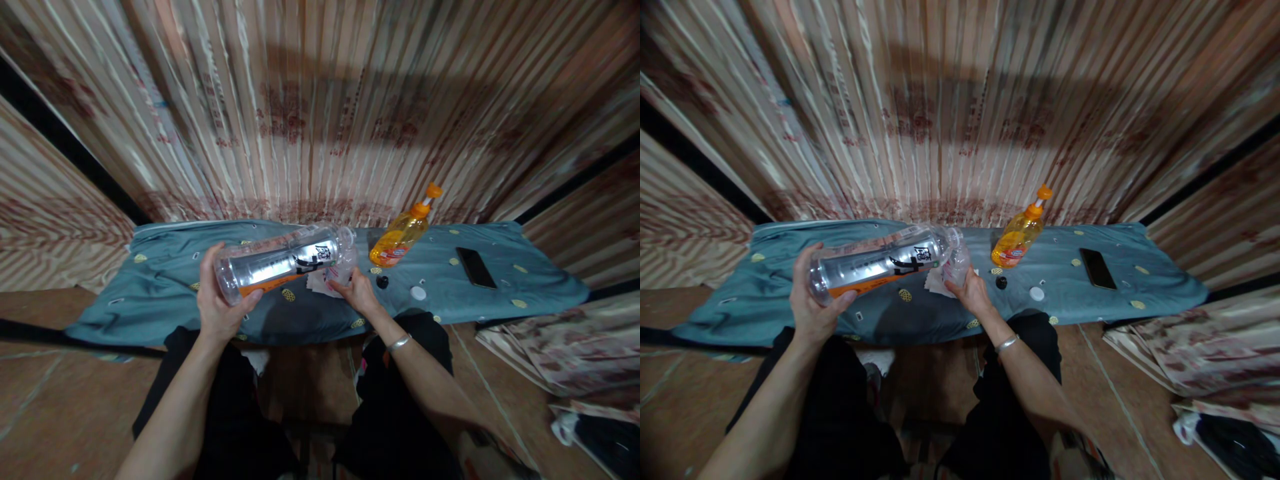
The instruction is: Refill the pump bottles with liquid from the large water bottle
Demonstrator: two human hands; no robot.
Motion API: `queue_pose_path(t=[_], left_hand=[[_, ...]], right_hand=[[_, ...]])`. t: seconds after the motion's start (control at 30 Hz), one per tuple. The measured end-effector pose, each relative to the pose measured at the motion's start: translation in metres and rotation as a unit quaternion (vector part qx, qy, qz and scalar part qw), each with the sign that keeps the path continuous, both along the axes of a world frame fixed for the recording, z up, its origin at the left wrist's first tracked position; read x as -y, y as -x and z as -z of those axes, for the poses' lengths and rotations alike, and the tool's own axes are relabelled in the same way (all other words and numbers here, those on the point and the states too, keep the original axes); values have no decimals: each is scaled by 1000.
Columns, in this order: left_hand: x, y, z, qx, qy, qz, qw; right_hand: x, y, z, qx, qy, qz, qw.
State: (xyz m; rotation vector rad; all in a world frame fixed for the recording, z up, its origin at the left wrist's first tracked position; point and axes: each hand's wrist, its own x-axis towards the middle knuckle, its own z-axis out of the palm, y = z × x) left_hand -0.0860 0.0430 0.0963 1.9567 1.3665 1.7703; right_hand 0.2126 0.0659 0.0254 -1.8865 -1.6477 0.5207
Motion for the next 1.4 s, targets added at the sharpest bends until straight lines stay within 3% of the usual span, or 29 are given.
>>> queue_pose_path(t=[1.4], left_hand=[[-1, 0, 1, 3, -11, 8, 1000]], right_hand=[[-3, -3, 10, 2, -26, -5, 1000]])
